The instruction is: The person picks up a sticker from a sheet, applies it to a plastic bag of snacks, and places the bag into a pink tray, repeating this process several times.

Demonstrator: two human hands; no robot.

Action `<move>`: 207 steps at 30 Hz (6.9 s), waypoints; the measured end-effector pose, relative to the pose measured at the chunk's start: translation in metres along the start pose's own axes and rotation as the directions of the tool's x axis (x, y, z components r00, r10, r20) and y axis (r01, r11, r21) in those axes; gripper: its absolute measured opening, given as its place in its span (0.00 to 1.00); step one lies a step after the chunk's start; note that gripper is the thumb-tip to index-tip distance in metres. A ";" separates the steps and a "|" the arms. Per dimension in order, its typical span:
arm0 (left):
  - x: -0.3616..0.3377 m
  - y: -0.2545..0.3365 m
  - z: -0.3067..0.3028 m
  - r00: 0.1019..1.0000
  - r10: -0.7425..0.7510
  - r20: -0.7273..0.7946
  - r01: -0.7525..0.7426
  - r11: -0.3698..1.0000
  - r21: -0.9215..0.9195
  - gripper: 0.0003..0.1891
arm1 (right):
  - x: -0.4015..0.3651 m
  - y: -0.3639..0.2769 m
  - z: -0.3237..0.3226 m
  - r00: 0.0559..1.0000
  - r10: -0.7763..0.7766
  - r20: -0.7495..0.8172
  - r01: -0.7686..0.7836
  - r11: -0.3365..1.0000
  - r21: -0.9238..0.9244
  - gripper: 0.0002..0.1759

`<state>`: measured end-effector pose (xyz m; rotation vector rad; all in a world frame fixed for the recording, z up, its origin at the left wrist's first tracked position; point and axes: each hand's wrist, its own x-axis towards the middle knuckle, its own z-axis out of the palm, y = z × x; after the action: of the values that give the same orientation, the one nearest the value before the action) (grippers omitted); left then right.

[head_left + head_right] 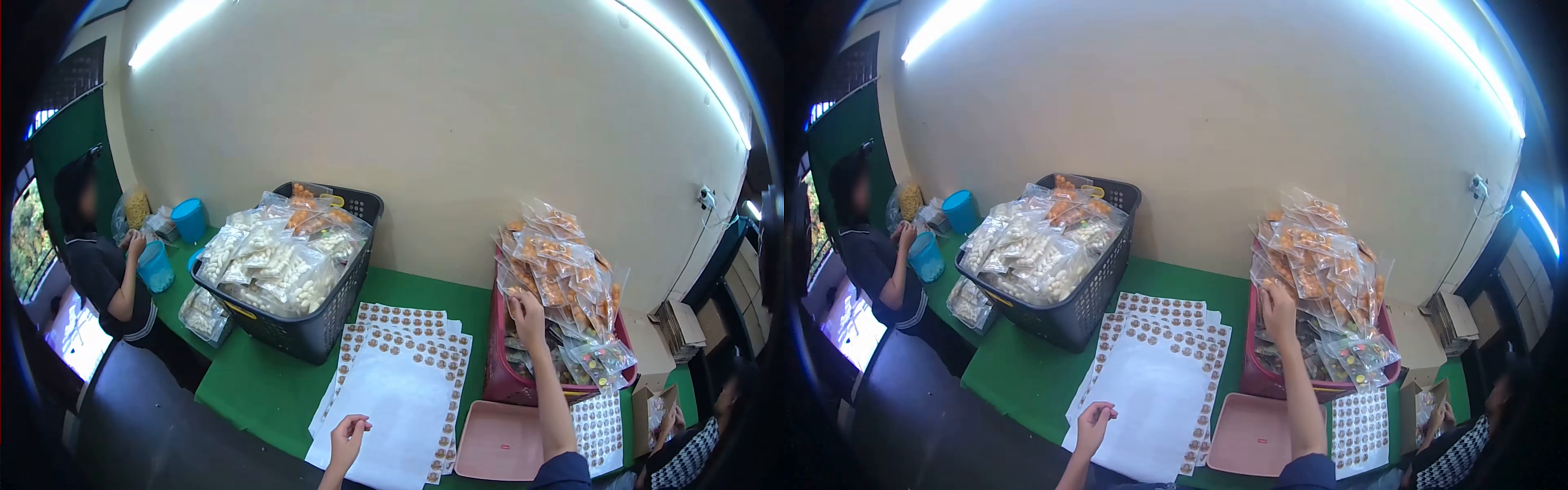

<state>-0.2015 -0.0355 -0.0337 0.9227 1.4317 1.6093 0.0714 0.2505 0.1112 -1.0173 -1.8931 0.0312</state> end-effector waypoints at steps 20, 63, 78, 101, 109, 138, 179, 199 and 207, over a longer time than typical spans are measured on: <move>0.131 0.028 -0.148 0.989 0.115 -0.096 -0.101 0.985 0.138 0.06 | -0.278 -0.158 0.307 0.247 0.669 0.701 -0.260 0.743 -0.617 0.56; 0.207 0.033 -0.178 0.728 0.685 0.037 -0.426 0.410 0.806 0.30 | 0.172 -0.135 0.476 0.709 0.389 0.588 -0.197 0.910 -0.364 0.21; 0.191 0.078 -0.185 0.696 0.718 0.024 -0.442 0.402 0.802 0.20 | 0.174 -0.126 0.482 0.754 0.408 0.515 -0.261 0.905 -0.334 0.24; 0.191 0.063 -0.194 0.723 0.681 0.116 -0.519 0.426 0.741 0.34 | 0.113 -0.234 0.307 0.953 -0.247 0.175 0.148 0.885 0.440 0.16; 0.178 0.078 -0.194 0.772 0.624 0.121 -0.497 0.474 0.727 0.33 | 0.102 -0.285 0.270 0.877 -0.060 0.477 -0.418 0.393 0.819 0.14; 0.093 0.097 -0.256 0.994 -0.049 0.098 0.078 0.941 -0.329 0.18 | -0.084 -0.371 0.239 0.755 -0.095 0.648 -0.572 0.385 0.724 0.13; 0.066 0.041 -0.252 0.887 -0.375 0.268 0.401 0.915 -0.049 0.13 | -0.195 -0.348 0.264 0.212 0.005 0.977 -0.967 0.143 0.209 0.14; 0.072 -0.020 -0.244 0.801 -0.532 0.274 0.592 0.639 -0.491 0.12 | -0.227 -0.327 0.258 0.281 -0.066 0.957 -0.911 0.296 0.288 0.15; 0.091 -0.006 -0.207 0.824 -0.482 0.298 0.567 0.711 -0.416 0.12 | -0.251 -0.235 0.238 0.425 0.320 0.847 -0.894 0.297 0.336 0.20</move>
<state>-0.4261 -0.0424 -0.0592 0.2907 0.9665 1.3120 -0.2054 0.0217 -0.1038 -1.1399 -1.4905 1.8345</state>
